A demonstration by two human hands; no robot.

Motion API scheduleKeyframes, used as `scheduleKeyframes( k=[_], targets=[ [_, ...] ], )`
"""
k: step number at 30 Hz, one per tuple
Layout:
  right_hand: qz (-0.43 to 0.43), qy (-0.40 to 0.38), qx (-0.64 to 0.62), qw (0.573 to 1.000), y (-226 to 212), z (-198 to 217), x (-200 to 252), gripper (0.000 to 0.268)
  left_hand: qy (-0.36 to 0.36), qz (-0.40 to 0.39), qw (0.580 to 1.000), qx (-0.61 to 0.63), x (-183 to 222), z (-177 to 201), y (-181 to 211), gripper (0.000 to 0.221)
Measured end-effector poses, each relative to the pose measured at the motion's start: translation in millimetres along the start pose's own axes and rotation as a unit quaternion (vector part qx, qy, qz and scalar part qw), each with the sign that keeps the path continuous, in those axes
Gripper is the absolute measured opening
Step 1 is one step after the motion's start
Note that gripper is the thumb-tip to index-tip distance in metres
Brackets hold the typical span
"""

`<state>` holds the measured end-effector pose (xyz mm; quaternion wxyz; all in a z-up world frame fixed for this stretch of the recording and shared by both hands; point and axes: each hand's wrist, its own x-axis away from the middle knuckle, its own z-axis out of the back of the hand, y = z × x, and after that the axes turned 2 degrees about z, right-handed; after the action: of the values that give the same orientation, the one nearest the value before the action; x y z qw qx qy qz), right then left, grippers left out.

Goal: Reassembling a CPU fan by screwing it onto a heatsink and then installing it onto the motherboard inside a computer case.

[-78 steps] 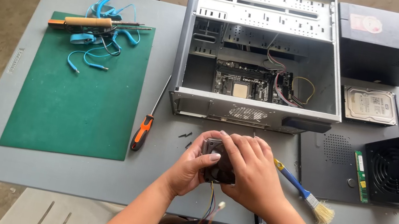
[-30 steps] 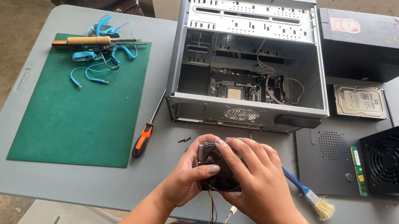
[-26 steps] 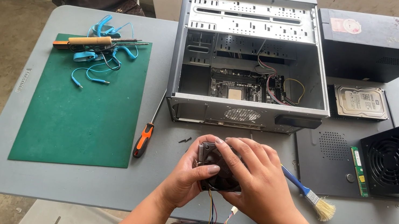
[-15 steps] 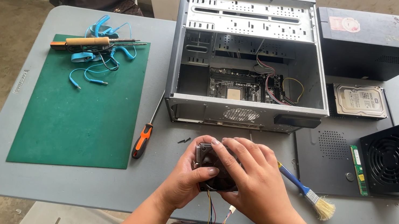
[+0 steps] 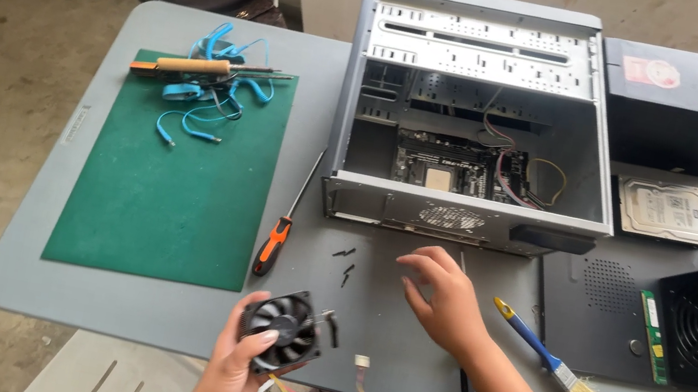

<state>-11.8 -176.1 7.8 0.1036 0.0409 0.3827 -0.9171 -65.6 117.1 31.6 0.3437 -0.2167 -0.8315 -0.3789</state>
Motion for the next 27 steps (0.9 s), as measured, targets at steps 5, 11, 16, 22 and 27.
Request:
scheduleKeyframes(
  k=[5,11,16,22,27],
  targets=[
    [-0.066,-0.152,0.063,0.984,57.5,-82.2,-23.6,0.037,0.047,-0.026,0.996,0.069,25.7,30.7,-7.9,0.052],
    [0.03,-0.116,0.169,0.978,90.7,-133.3,-35.1,0.014,0.046,-0.046,0.993,0.102,34.1,39.8,-15.1,0.051],
    [-0.002,-0.133,0.141,0.981,79.0,-122.2,-35.7,0.013,0.001,-0.081,0.993,0.084,27.8,41.0,-18.0,0.048],
    [-0.065,0.011,-0.058,0.996,-68.3,-14.9,0.7,0.008,-0.031,-0.078,0.995,0.055,22.7,2.5,-10.7,0.058],
    [0.228,0.054,-0.092,0.968,-139.3,38.1,45.4,0.008,-0.109,-0.104,0.987,0.046,3.6,-42.2,-40.3,0.061]
  ],
)
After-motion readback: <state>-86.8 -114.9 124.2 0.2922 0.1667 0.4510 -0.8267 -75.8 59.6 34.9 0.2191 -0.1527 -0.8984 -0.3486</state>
